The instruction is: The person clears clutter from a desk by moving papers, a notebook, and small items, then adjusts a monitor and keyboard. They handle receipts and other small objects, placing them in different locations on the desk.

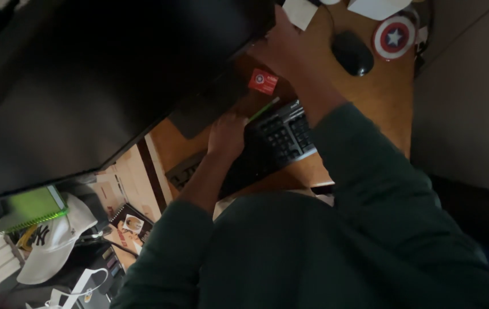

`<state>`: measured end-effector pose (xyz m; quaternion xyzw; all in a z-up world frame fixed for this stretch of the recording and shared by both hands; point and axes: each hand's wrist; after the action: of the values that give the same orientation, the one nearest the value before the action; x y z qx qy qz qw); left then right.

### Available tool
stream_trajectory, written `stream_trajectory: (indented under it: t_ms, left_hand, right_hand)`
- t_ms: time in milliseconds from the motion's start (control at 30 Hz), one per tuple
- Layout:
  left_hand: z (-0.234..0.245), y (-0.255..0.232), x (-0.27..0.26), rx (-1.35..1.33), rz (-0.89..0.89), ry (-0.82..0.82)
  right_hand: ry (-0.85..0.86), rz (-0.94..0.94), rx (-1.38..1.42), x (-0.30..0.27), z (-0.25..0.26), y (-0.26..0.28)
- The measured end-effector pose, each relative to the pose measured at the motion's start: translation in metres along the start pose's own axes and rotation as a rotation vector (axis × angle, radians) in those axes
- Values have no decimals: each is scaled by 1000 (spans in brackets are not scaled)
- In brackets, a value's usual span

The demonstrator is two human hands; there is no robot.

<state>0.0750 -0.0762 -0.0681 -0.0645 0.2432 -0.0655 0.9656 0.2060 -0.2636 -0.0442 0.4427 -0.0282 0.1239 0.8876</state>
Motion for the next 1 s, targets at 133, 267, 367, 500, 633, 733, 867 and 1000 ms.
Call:
stream_trajectory:
  t_ms: [133, 267, 367, 500, 633, 733, 867, 1000]
  left_hand:
    - [-7, 14, -5, 21, 3, 27]
    - [4, 26, -18, 86, -16, 47]
    - [29, 17, -23, 109, 25, 27]
    - [26, 21, -29, 222, -8, -54]
    - [10, 25, -18, 62, -59, -117]
    - [10, 23, -15, -23, -31, -51]
    - [15, 18, -13, -136, 1, -47]
    - [3, 16, -5, -142, -79, -127]
  right_hand:
    - [2, 245, 139, 24, -8, -9]
    - [124, 72, 445, 39, -1, -8]
    - [111, 103, 377, 44, -9, -30]
    - [94, 143, 256, 54, -13, -76]
    - [62, 212, 50, 46, -17, -96]
    - [41, 256, -91, 38, -17, -111]
    - [34, 136, -436, 19, 6, -70]
    - [138, 162, -625, -5, -20, -89]
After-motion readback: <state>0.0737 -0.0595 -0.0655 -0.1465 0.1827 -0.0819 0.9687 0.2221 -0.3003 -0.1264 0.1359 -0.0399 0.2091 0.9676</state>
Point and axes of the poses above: each hand's wrist, its own x-axis towards the middle knuckle, its own z-axis out of the back of the hand, y = z × x, and after that the axes turned 14 degrees about z, right-handed
